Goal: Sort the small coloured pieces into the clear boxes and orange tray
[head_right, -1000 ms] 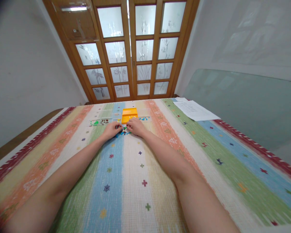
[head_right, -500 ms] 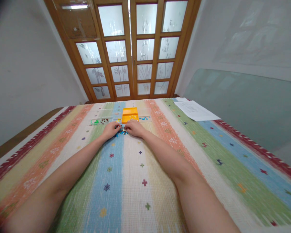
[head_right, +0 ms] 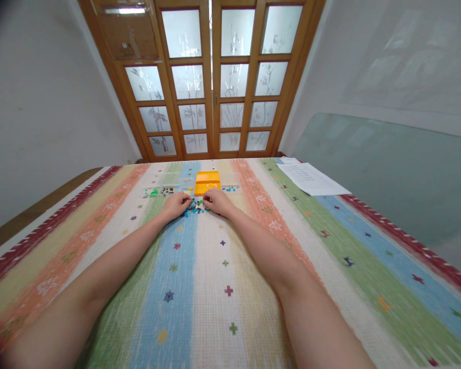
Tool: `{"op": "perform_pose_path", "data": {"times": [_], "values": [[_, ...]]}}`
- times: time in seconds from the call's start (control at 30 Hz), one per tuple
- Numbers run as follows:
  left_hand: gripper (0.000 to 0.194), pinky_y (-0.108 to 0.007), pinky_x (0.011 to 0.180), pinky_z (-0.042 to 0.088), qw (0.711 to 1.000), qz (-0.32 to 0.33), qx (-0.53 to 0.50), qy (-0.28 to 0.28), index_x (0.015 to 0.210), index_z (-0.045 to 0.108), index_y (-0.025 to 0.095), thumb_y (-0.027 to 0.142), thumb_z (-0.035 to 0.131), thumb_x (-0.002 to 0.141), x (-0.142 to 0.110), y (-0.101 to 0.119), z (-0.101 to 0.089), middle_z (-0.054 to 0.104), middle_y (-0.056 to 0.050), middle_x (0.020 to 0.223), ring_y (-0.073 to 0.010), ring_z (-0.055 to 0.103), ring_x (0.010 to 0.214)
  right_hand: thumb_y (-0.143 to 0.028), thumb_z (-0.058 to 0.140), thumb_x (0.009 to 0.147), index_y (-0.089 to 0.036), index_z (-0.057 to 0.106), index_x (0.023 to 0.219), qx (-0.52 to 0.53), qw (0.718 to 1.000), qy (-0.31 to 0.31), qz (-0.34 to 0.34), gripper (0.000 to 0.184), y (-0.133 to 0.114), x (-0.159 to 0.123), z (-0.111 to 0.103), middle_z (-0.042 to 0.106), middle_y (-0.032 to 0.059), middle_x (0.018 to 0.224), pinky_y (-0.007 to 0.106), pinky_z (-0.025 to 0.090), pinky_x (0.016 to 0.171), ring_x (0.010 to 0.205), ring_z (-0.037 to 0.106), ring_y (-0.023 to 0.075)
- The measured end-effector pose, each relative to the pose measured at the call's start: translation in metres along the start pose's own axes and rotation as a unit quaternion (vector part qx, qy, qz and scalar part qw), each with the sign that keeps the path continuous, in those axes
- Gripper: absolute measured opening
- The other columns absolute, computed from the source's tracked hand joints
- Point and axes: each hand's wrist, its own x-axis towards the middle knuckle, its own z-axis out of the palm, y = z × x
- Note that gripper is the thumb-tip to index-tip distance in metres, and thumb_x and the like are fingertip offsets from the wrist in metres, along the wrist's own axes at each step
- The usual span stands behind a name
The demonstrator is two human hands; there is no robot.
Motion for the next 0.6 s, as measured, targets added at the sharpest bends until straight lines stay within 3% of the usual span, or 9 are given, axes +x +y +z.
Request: {"op": "perform_pose_path", "data": {"times": [0.2,0.33,0.47,0.6], "values": [[0.026,-0.034,0.085,0.046,1.000,0.001,0.000,0.002,0.093,0.079,0.021,0.035,0.057,0.097,-0.001,0.001,0.001,0.074,-0.009,0.097,-0.0252,0.065,0.095,-0.028,0.057,0.099,-0.021,0.076,0.105,-0.037,0.980,0.100,0.168,0.021,0.013,0.004,-0.003,0.076,0.0072,0.096,0.030,0.042,0.078,0.089,0.064,0.0221],[0.026,-0.034,0.084,0.045,1.000,-0.001,0.006,-0.006,0.091,0.078,0.022,0.034,0.056,0.098,-0.002,0.004,0.002,0.073,-0.009,0.095,-0.0246,0.065,0.094,-0.034,0.054,0.102,-0.023,0.077,0.113,-0.066,0.956,0.112,0.261,0.028,0.026,0.006,-0.002,0.079,0.0081,0.104,0.030,0.043,0.074,0.091,0.068,0.0233],[0.027,-0.033,0.085,0.046,1.000,-0.002,0.010,-0.009,0.092,0.078,0.022,0.033,0.054,0.100,-0.002,0.006,0.002,0.074,-0.008,0.098,-0.0234,0.065,0.095,-0.038,0.053,0.103,-0.027,0.078,0.118,-0.089,0.951,0.081,0.285,0.031,0.033,0.008,-0.002,0.080,0.0079,0.107,0.030,0.044,0.075,0.094,0.071,0.0248],[0.027,-0.033,0.085,0.046,1.000,-0.006,0.019,-0.006,0.092,0.078,0.021,0.034,0.054,0.100,-0.002,0.004,0.001,0.074,-0.008,0.097,-0.0230,0.065,0.095,-0.035,0.054,0.103,-0.027,0.079,0.120,-0.079,0.969,0.053,0.228,0.031,0.031,0.007,-0.005,0.080,0.0073,0.112,0.030,0.046,0.080,0.098,0.071,0.0242]]}}
